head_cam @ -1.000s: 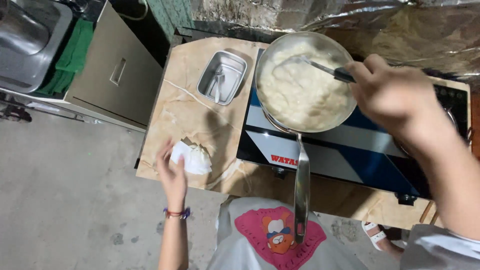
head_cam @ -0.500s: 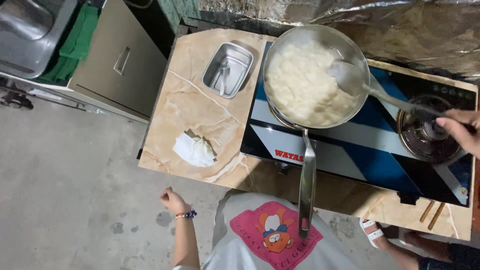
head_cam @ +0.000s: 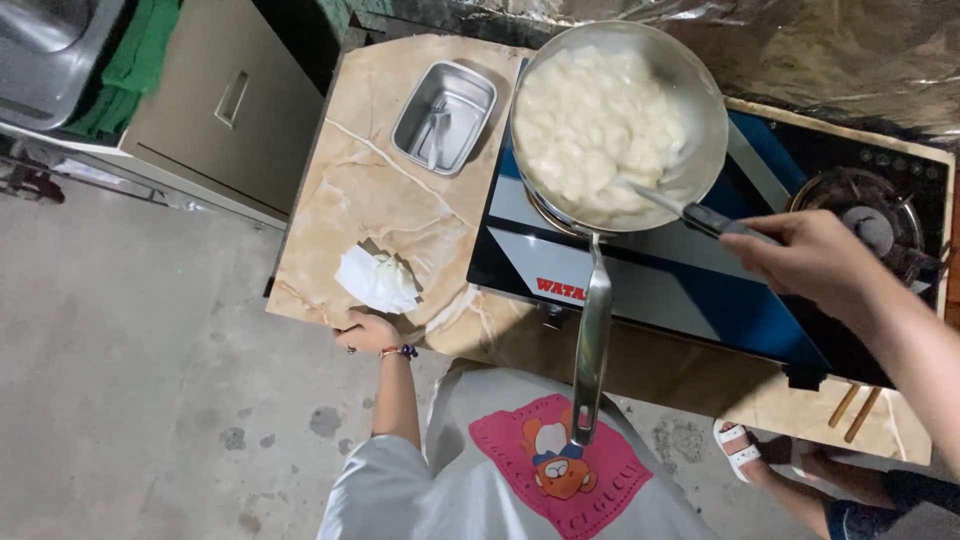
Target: The person stirs a thick, white, porridge-like mixture in a metal pan on a portable gas stove using a metal spatula. The person continuously mixes the contents to prevent sticking while the mixture simmers.
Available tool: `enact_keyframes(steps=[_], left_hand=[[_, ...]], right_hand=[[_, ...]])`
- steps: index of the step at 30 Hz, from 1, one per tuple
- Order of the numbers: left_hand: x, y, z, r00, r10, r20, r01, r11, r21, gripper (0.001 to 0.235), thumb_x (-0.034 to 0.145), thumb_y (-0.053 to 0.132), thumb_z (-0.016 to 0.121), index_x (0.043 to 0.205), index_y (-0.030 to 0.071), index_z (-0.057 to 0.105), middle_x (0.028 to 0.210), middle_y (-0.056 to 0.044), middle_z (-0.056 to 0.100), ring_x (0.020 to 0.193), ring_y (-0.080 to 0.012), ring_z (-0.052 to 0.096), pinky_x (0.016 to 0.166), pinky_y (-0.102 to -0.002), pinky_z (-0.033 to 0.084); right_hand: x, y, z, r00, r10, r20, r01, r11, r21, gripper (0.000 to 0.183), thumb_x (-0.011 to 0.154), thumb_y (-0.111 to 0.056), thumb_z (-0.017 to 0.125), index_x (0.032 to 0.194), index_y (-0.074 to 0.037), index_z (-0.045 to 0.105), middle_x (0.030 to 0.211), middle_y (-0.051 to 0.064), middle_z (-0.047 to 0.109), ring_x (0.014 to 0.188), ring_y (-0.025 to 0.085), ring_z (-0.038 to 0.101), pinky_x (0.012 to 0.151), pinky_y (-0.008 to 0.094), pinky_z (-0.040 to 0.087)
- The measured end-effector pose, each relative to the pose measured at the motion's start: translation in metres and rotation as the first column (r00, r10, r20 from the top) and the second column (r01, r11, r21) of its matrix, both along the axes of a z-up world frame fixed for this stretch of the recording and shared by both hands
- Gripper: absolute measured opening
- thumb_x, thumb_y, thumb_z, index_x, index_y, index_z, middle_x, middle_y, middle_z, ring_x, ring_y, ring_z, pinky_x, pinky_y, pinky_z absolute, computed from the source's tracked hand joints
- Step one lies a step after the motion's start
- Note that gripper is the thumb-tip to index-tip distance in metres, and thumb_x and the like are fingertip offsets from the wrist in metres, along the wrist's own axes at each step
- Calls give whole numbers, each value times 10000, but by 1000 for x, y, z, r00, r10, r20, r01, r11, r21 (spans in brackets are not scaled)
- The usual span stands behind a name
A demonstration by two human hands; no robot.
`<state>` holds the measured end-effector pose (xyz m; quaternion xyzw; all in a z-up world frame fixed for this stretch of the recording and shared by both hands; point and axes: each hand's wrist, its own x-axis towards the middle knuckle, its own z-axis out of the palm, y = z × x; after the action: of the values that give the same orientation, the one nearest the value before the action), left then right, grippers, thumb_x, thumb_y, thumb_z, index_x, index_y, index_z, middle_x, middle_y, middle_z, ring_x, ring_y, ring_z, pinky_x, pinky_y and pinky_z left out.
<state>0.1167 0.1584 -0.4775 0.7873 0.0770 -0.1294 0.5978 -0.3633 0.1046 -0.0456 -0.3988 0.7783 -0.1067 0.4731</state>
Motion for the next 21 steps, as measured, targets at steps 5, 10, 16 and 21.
enact_keyframes(steps=[5, 10, 16, 21], left_hand=[[-8, -1, 14, 989, -60, 133, 44, 992, 121, 592, 1004, 311, 563, 1409, -81, 387, 1278, -284, 511, 1187, -466, 549, 976, -529, 472], [-8, -1, 18, 986, -79, 144, 62, 991, 120, 612, 1004, 303, 545, 1428, -99, 363, 1294, -307, 495, 1222, -487, 515, 1001, -536, 445], [0, 2, -2, 979, -130, 157, 96, 974, 207, 619, 1028, 328, 510, 1438, -103, 336, 1294, -302, 495, 1181, -497, 531, 940, -557, 456], [3, 1, -10, 967, -139, 215, 82, 963, 256, 622, 1035, 314, 516, 1437, -129, 345, 1329, -330, 486, 1212, -519, 517, 981, -566, 444]], right_hand=[[-17, 0, -41, 824, 312, -474, -494, 805, -328, 342, 997, -308, 676, 1217, -72, 790, 582, 21, 521, 423, 166, 382, 382, 346, 271], [-43, 8, -45, 434, 227, -872, -797, 548, -255, 447, 998, -291, 741, 1390, -75, 733, 737, 62, 712, 577, 216, 646, 478, 357, 465], [-64, 61, -8, -75, -55, -996, -894, 446, 43, 364, 1164, -389, 713, 1524, -337, 724, 966, -74, 608, 712, 160, 646, 594, 274, 500], [-115, 87, -25, 236, 1, -972, -860, 465, -209, 397, 1177, -171, 849, 1569, -135, 800, 900, 108, 543, 745, 230, 565, 764, 332, 434]])
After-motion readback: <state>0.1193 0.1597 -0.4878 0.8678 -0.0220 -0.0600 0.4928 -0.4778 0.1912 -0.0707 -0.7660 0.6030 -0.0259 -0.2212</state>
